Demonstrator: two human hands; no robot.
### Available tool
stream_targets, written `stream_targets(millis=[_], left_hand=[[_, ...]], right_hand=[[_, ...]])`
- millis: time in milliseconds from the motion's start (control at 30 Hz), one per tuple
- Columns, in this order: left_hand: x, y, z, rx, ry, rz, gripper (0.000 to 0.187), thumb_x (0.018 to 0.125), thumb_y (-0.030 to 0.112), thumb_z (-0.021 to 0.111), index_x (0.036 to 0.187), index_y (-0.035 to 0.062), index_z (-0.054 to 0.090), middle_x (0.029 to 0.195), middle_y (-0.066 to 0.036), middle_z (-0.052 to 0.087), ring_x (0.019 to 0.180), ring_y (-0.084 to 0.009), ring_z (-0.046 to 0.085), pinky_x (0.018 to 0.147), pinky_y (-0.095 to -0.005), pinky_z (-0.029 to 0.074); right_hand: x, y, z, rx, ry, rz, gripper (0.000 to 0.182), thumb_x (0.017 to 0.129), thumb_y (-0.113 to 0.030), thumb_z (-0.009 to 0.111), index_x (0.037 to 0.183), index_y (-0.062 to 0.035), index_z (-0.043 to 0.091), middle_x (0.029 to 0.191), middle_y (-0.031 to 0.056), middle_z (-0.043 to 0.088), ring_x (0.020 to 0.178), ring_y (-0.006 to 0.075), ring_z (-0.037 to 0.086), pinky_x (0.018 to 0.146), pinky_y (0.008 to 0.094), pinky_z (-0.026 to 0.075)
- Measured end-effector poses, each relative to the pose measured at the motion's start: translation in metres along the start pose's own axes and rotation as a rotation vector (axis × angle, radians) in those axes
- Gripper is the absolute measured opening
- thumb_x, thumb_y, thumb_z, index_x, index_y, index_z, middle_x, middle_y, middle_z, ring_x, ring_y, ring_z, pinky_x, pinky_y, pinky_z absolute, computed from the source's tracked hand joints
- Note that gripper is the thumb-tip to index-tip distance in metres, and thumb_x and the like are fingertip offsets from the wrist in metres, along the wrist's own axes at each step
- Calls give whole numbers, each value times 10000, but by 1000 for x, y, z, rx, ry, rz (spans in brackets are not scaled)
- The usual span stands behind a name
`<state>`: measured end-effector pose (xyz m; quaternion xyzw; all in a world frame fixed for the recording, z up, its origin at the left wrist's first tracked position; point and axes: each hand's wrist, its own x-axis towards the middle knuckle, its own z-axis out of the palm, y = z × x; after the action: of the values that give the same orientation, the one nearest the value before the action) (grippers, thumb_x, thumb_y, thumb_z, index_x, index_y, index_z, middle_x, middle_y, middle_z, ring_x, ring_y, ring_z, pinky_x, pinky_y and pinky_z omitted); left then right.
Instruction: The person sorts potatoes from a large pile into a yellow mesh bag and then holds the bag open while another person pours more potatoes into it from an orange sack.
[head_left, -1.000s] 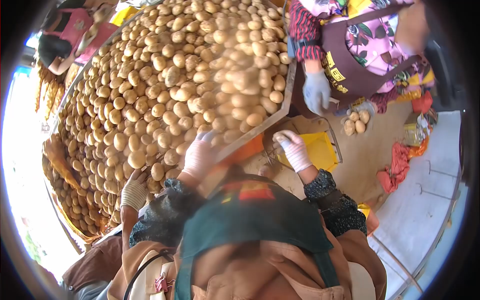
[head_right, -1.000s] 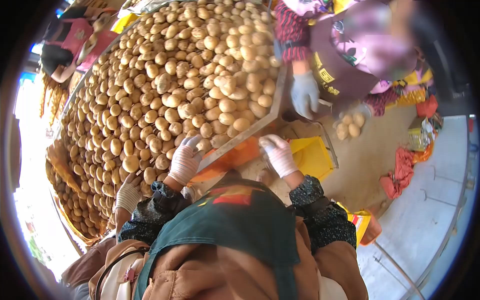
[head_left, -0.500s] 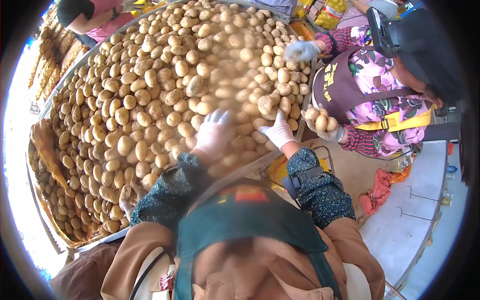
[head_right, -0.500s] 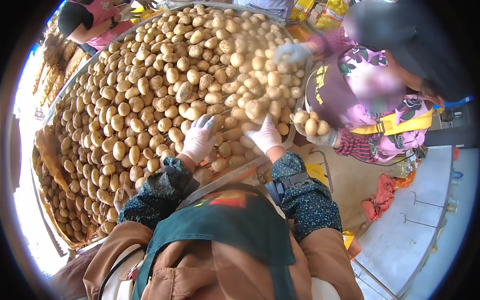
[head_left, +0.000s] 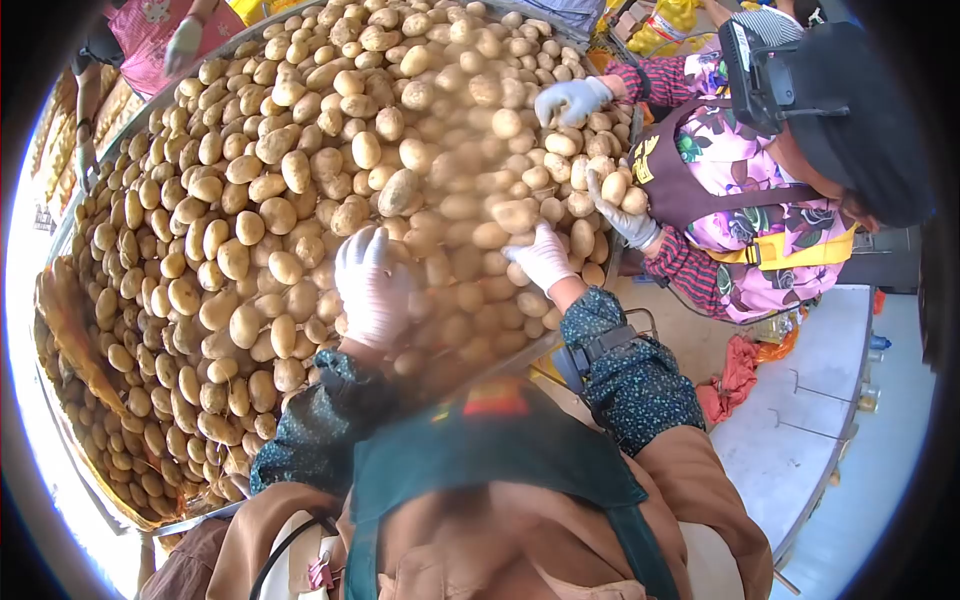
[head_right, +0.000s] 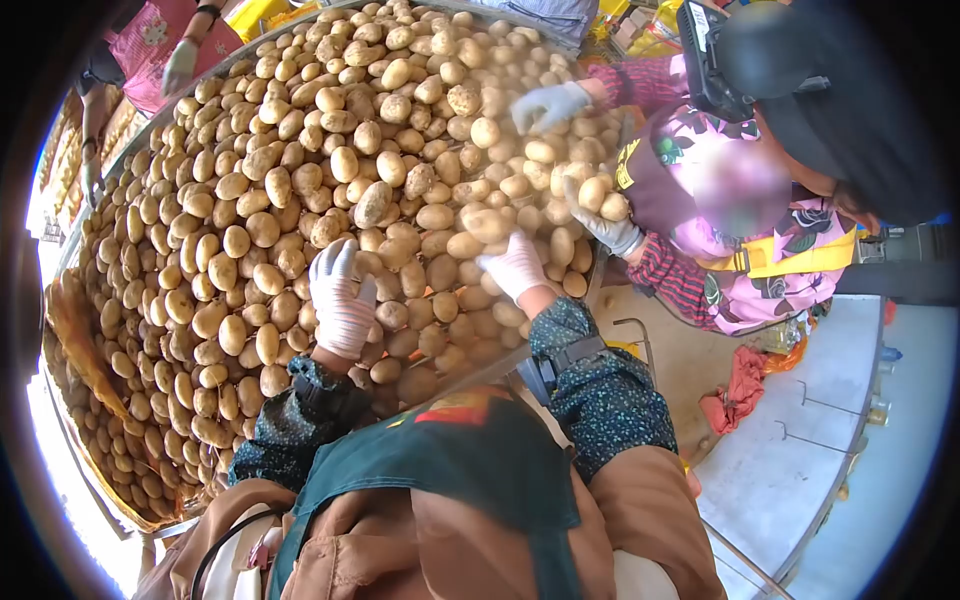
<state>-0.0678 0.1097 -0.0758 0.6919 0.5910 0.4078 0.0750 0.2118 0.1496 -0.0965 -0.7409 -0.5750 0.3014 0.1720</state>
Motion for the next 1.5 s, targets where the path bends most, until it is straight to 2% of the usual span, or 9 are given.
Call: stream_targets(millis=[233, 333, 500, 733, 1067, 1167, 1267, 1400, 1500], left_hand=[[-24, 2, 6, -246, -108, -162, 463, 860, 27, 686, 1315, 37, 602, 1291, -181, 599, 1196, -330, 578, 1053, -406, 456], [-25, 4, 12, -327, -91, -189, 434, 875, 26, 682, 1303, 22, 612, 1265, -169, 612, 1176, -300, 590, 1037, -382, 462], [1, 17, -9, -543, -122, -329, 367, 862, -11, 651, 1228, -3, 624, 1080, -115, 628, 934, -251, 620, 847, -347, 521], [-9, 19, 1, -976, -301, -749, 309, 928, 27, 648, 1236, -2, 649, 1010, -22, 652, 873, -81, 575, 803, -246, 497], [-14, 28, 0, -1084, -510, -821, 438, 1003, 329, 622, 1326, 34, 602, 1067, -62, 678, 870, -119, 612, 730, -264, 529], [16, 53, -29, -1854, -705, -1244, 590, 1004, 505, 565, 1388, 58, 533, 1252, -131, 620, 1036, -220, 621, 832, -344, 542], [7, 36, -22, -1963, -646, -1335, 558, 997, 477, 564, 1324, 25, 536, 1289, -199, 597, 1133, -318, 623, 905, -494, 559], [1, 30, -22, -1880, -640, -1352, 396, 970, 319, 624, 1229, 20, 599, 1168, -172, 654, 1048, -308, 662, 846, -514, 583], [-5, 35, -16, -1814, -544, -1421, 370, 949, 292, 652, 1206, 28, 619, 1138, -166, 660, 1017, -311, 670, 839, -516, 586]], right_hand=[[4, -28, -4, 901, -361, 364, 705, 861, -117, 773, 1469, -98, 417, 972, 45, 676, 765, 155, 655, 629, 275, 557], [-2, -69, 2, 946, -625, 223, 755, 901, -221, 761, 1535, -116, 363, 1189, 64, 629, 828, 158, 657, 617, 281, 575], [23, -57, 7, 141, -26, -411, 297, 910, -161, 670, 1188, -56, 674, 956, 153, 716, 840, 276, 692, 748, 383, 560], [52, -50, 21, -684, -10, -182, 490, 794, -238, 740, 1204, -26, 576, 1167, 237, 642, 1130, 375, 608, 918, 477, 523], [-1, -42, 9, -46, 125, -298, 430, 751, -285, 850, 1052, -39, 666, 1108, 202, 652, 946, 335, 672, 814, 415, 559], [-54, -68, -13, 558, -174, -514, 353, 833, -142, 829, 1121, -48, 648, 1062, 57, 663, 859, 174, 625, 762, 346, 543], [-24, -54, -13, 374, -111, -424, 308, 881, -141, 760, 1144, -26, 648, 1038, 97, 679, 876, 175, 633, 776, 336, 535], [76, -11, 7, -65, 181, -490, 354, 834, -101, 677, 1177, -34, 624, 1096, 220, 658, 1027, 397, 643, 875, 501, 532], [97, -24, 10, -504, 33, -397, 347, 828, -141, 683, 1152, -40, 615, 1101, 220, 638, 1046, 406, 638, 889, 498, 531]])
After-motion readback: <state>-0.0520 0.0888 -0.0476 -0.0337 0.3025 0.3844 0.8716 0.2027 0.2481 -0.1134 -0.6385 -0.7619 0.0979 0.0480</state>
